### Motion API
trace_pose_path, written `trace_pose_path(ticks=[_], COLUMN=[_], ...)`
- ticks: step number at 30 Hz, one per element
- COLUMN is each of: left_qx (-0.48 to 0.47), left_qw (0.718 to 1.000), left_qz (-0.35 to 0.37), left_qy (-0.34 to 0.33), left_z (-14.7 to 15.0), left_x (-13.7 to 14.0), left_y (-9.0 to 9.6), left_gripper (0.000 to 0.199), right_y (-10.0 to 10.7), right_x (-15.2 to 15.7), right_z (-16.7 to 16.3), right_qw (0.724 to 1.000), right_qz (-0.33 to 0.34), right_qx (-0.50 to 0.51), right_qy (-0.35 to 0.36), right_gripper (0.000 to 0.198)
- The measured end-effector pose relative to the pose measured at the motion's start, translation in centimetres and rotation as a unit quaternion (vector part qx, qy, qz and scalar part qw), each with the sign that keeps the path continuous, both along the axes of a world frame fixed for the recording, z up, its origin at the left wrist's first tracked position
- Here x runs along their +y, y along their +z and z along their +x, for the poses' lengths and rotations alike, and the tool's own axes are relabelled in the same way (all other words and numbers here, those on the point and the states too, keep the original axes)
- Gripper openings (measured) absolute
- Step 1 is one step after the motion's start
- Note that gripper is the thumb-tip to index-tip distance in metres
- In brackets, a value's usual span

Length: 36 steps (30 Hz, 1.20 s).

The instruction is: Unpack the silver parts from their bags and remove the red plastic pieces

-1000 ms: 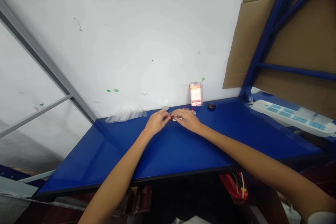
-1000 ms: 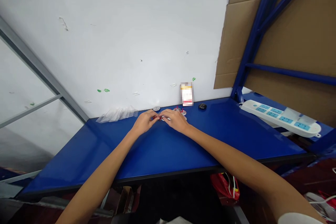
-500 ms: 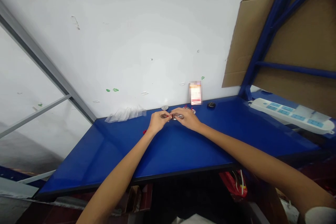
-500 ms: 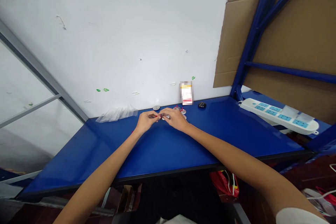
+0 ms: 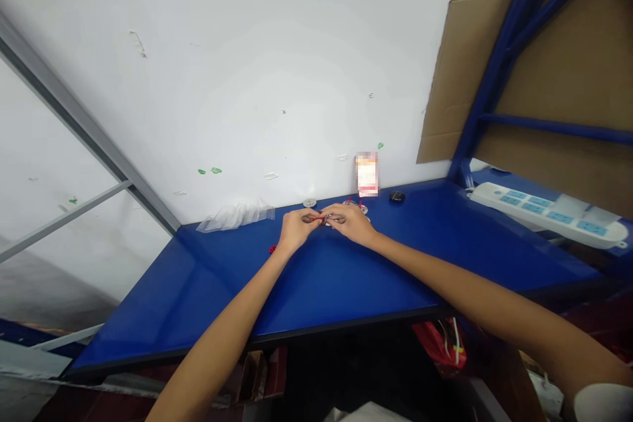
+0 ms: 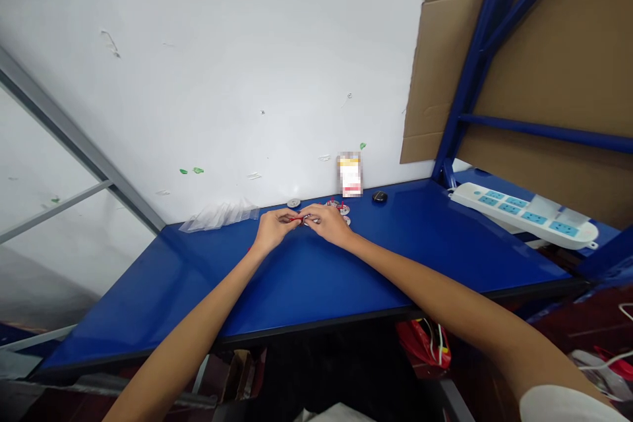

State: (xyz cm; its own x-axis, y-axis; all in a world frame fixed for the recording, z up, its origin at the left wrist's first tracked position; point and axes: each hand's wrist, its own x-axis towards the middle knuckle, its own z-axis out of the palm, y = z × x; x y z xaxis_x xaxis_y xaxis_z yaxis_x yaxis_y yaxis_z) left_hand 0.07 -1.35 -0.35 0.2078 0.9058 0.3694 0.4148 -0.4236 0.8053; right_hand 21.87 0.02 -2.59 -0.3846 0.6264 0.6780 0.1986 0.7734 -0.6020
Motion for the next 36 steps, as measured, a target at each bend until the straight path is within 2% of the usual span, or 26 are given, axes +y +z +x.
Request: trace_pose_path(ticks=[7,15,19,23,25,28,31,36], left_qx=[0.061,0.052,-0.020,-0.170,-0.211,-0.222,-0.227,-0.229], left_qw=[0.998,0.998,0.999,0.980,0.969,0.965,0.965,0.961], left_qz=[0.029,0.034,-0.025,-0.091,-0.108,-0.122,-0.116,-0.133], left_qy=[0.009,-0.004,0.008,-0.044,-0.066,-0.071,-0.066,-0.086], left_z=[0.0,-0.1,0.2,0.6,0.7,0.7,0.5,0.2], left_x=[0.0,-0.5,-0.3,-0.3,-0.4,-0.5,-0.6,-0.4], left_y=[0.0,0.5,0.4,0.1,0.0,0.2,0.5,0.5], left_gripper=[0.012,0.015,0.021,0.030,0.035,0.042,0.045,0.046], right_y=[-0.2,0.2,0.5,1.8,2.7,3.8,4.3,3.9], right_x=[0.2,0.2,-0.1,-1.2,-1.9,-2.6,-2.6,-1.7], right_z=[0.0,0.5,0.5,0.1,0.0,0.0,0.2,0.7], right_qw=[1.000,0.996,0.998,0.999,0.997,0.997,0.998,0.997], right_qz=[0.018,0.075,0.049,-0.014,-0.009,0.033,0.042,0.062], right_qx=[-0.024,-0.038,-0.024,0.050,0.073,0.067,0.050,0.034], right_qy=[-0.007,-0.002,0.011,0.008,-0.011,-0.020,0.000,0.012], right_gripper=[0.026,0.019,0.022,0.032,0.027,0.014,0.019,0.019])
